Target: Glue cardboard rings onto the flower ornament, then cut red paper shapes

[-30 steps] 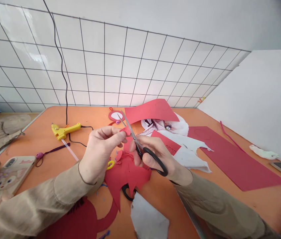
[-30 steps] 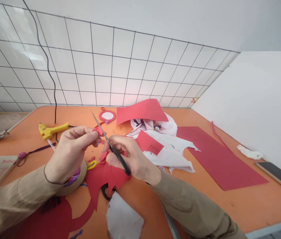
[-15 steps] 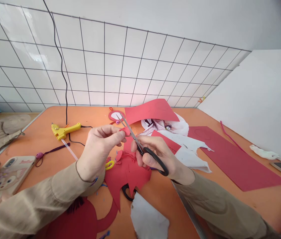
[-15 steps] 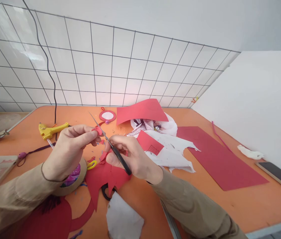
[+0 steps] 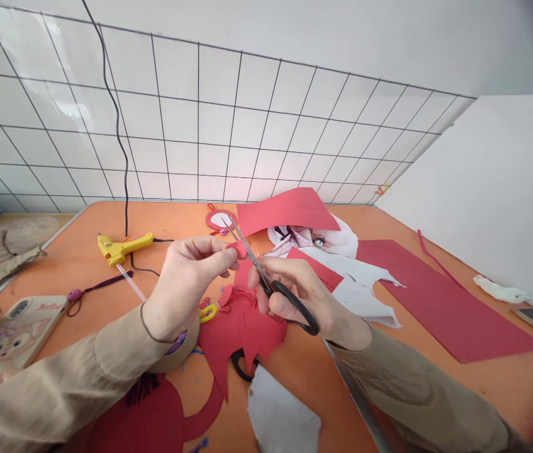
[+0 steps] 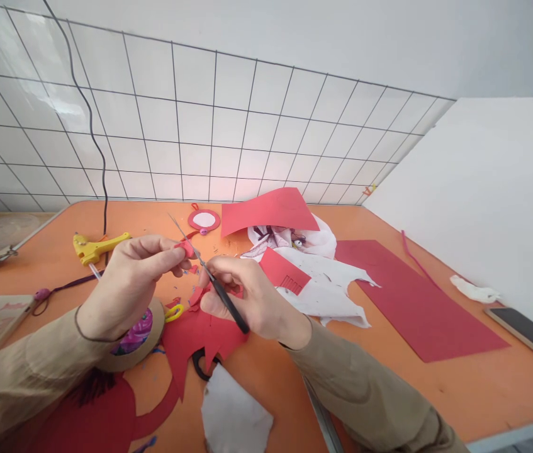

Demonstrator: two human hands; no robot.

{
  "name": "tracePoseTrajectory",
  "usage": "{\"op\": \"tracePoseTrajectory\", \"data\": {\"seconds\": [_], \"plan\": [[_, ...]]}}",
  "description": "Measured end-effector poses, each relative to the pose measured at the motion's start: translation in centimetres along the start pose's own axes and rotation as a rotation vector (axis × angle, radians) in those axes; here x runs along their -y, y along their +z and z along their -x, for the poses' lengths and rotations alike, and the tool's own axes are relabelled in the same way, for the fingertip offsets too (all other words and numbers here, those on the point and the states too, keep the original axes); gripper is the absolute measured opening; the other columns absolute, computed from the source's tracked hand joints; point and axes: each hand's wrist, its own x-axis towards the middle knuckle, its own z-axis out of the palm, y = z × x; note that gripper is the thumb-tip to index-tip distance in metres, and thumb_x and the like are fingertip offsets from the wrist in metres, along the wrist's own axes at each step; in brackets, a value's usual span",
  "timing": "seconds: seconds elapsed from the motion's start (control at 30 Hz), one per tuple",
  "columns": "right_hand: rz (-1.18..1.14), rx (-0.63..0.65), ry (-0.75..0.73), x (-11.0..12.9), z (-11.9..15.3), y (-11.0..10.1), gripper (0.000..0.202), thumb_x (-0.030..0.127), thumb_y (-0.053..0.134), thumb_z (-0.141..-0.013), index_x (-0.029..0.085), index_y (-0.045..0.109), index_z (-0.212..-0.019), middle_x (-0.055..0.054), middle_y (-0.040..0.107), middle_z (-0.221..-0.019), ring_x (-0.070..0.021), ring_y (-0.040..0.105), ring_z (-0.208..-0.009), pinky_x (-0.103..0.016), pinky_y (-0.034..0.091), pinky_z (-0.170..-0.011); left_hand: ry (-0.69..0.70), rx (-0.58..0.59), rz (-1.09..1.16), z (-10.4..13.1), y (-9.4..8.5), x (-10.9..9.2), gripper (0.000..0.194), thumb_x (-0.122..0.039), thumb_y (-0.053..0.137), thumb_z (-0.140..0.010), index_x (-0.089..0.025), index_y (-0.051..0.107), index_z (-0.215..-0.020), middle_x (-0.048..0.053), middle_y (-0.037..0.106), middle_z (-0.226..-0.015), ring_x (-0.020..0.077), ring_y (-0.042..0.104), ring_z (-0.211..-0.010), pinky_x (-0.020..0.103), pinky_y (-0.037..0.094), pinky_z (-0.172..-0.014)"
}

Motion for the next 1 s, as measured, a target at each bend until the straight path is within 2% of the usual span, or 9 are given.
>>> {"op": "tracePoseTrajectory", "data": {"seconds": [0.37,0.57,1.0], "plan": [[0.013,-0.025,0.004,0.03,0.06,0.02,0.052,0.067,0.064,-0.079,0.016,0.057,-0.083,0.003,0.043,-0.059,-0.0093,0.034,-0.051,-0.024,0.026,-0.046,-0.001,-0.008,0.009,-0.14,-0.02,0.01,0.011,-0.018,0.074,-0.068,-0.019,0.073,-0.058,-0.001,0.072,-0.062,0.0077,0.056,-0.056,0.019,0.046,-0.056],[-0.003,-0.031,0.017,0.23,-0.03,0.10,0.052,0.068,0.065,-0.079,0.016,0.056,-0.082,0.003,0.045,-0.058,-0.0092,0.036,-0.051,-0.024,0.027,-0.046,0.002,0.015,0.009,-0.10,-0.17,0.02,0.012,-0.019,0.074,-0.070,-0.020,0.073,-0.058,-0.001,0.072,-0.064,0.0077,0.057,-0.057,0.019,0.046,-0.056],[0.051,0.009,0.037,0.86,0.00,-0.71,0.053,0.067,0.065,-0.078,0.015,0.058,-0.082,0.004,0.045,-0.055,-0.0083,0.038,-0.048,-0.023,0.027,-0.045,0.004,0.050,-0.025,-0.12,-0.43,-0.17,0.012,-0.019,0.074,-0.070,-0.020,0.073,-0.058,-0.001,0.070,-0.062,0.0085,0.056,-0.057,0.020,0.046,-0.057]]}}
